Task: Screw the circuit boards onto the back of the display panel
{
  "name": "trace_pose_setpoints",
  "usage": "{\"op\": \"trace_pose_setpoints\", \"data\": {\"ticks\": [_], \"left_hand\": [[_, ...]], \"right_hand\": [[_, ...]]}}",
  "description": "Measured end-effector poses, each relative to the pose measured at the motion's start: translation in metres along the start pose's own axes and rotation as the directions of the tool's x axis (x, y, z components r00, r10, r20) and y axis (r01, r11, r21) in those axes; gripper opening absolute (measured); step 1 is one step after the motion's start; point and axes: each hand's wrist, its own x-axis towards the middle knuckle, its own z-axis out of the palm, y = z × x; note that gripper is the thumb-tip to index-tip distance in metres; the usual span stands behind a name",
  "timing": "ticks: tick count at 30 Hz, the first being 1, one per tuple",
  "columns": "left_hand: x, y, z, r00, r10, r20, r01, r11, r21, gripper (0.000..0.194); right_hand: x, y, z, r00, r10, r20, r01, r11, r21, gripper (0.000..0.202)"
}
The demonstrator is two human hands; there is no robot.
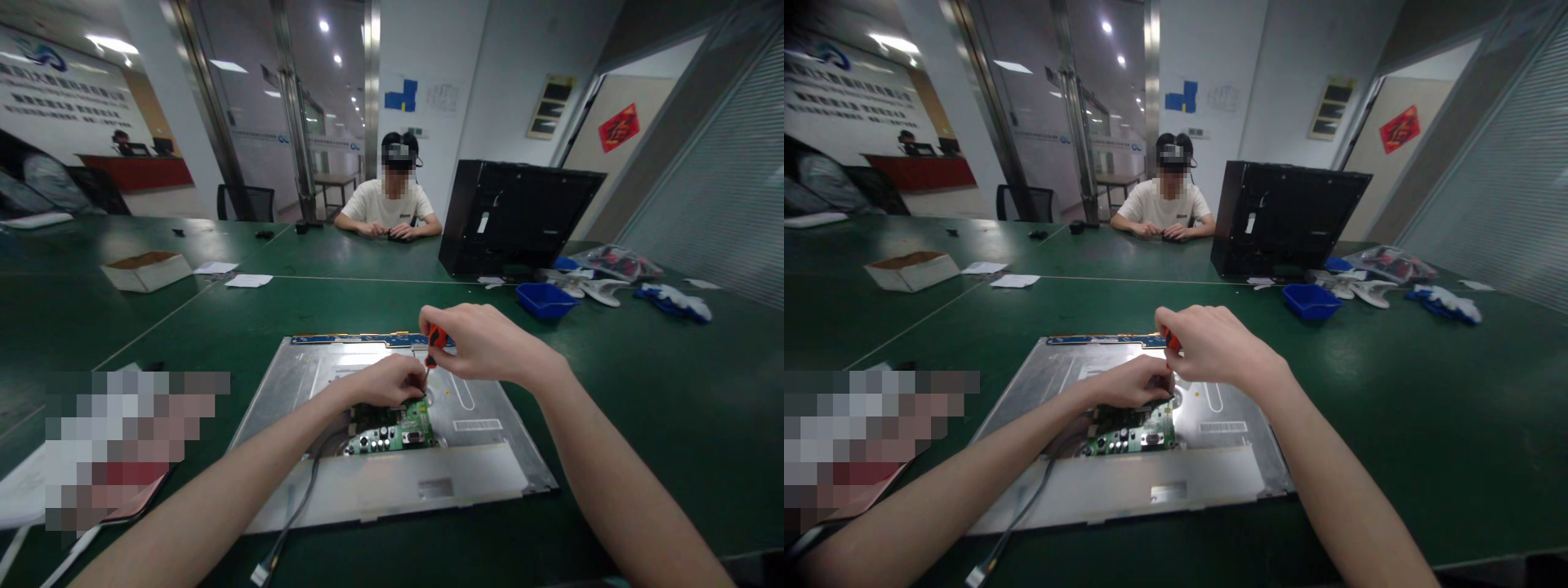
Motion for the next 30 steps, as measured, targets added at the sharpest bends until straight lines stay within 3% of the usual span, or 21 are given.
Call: {"op": "trace_pose_setpoints", "data": {"ticks": [13, 20, 30], "left_hand": [[0.0004, 0.0017, -0.0017, 1.000, -0.009, 0.027, 0.008, 1.000, 0.026, 0.010], [0.0000, 0.0014, -0.0004, 1.000, 0.023, -0.005, -0.023, 0.999, 0.034, 0.012], [0.0000, 0.0027, -0.0011, 1.000, -0.003, 0.016, 0.002, 0.999, 0.039, 0.010]], "right_hand": [[0.0032, 0.0029, 0.0053, 0.999, 0.017, -0.031, -0.018, 0.999, -0.048, 0.025], [0.0001, 0.0021, 0.0041, 0.998, -0.045, -0.032, 0.045, 0.999, 0.020, 0.016], [0.0017, 0.0037, 0.0057, 0.999, -0.028, -0.037, 0.027, 0.999, -0.024, 0.013]]}}
